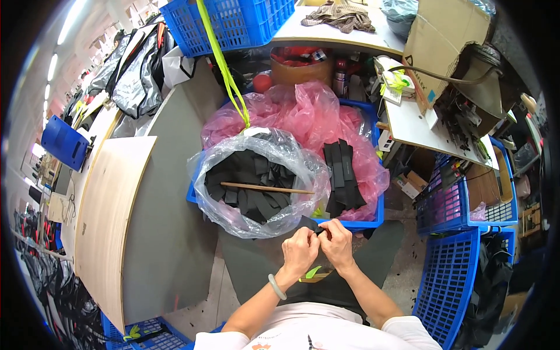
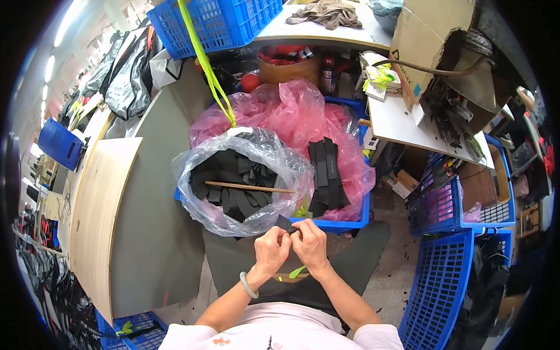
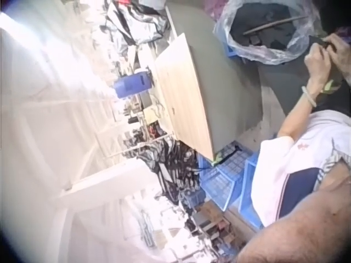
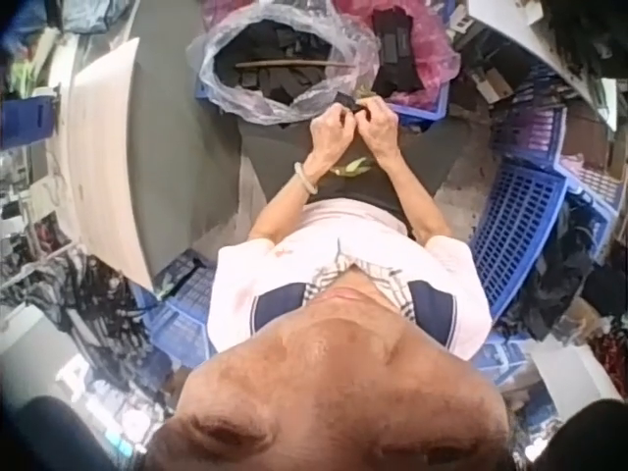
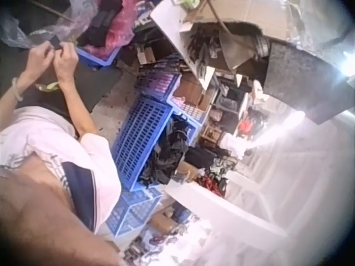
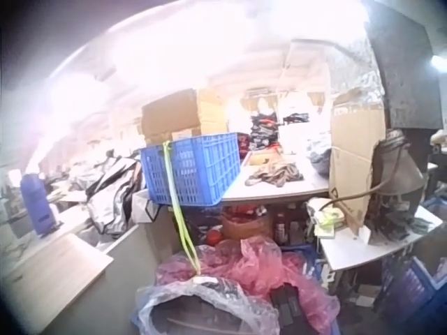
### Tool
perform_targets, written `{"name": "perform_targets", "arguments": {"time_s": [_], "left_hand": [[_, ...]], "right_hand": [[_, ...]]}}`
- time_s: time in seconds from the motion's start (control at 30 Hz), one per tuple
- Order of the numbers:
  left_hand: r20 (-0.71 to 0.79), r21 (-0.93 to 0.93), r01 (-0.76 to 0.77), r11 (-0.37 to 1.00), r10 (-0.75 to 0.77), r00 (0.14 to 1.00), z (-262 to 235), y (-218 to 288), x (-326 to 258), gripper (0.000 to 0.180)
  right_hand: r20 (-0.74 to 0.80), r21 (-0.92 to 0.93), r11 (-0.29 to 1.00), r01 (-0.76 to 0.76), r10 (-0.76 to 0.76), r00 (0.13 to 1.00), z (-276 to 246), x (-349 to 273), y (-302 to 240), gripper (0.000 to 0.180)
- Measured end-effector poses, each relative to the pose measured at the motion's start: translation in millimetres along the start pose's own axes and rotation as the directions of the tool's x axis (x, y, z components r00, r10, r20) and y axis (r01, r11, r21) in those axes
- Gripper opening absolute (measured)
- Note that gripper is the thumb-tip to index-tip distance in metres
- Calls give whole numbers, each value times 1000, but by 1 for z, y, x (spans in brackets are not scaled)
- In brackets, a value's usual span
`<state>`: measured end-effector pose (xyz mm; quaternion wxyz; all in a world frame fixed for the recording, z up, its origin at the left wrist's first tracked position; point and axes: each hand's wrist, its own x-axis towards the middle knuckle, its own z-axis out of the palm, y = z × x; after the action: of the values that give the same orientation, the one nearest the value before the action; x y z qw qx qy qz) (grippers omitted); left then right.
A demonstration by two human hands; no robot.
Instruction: Folding and checking black fabric components at a workstation in a factory setting.
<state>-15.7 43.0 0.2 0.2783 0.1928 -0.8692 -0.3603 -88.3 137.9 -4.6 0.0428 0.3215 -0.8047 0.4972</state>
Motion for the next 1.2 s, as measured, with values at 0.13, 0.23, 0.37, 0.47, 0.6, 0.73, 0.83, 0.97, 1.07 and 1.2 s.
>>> {"name": "perform_targets", "arguments": {"time_s": [0.13,0.23,0.37,0.47,0.6,0.73,0.83,0.97,1.07,1.2], "left_hand": [[113,24,32,999,-35,993,8,-9,3,9],[145,-65,88,994,-78,986,6,-6,7,12],[160,-74,102,992,-90,983,4,-6,3,11],[87,19,104,994,-105,991,2,-5,8,10],[88,167,79,983,-95,992,3,-11,16,11],[55,233,57,971,-71,996,11,-15,18,10],[103,264,43,963,-73,992,4,-22,18,11],[260,237,45,971,-108,960,-15,-36,25,13],[325,136,36,990,-79,943,-17,-43,30,12],[350,-143,247,958,-185,918,0,-50,33,14]], "right_hand": [[26,45,997,-59,58,998,-4,6,-1,15],[86,186,975,-119,104,991,-5,12,1,13],[154,71,994,-86,74,985,-4,12,8,15],[23,36,998,-51,50,998,8,6,8,13],[191,306,891,-336,289,938,10,7,23,19],[428,812,115,-572,550,717,39,-2,32,12],[626,748,-228,-624,556,547,41,-5,25,4],[727,662,-218,-718,422,542,37,-12,22,12],[716,582,18,-813,463,523,29,-4,14,18],[817,540,-409,-736,464,342,29,12,17,18]]}}
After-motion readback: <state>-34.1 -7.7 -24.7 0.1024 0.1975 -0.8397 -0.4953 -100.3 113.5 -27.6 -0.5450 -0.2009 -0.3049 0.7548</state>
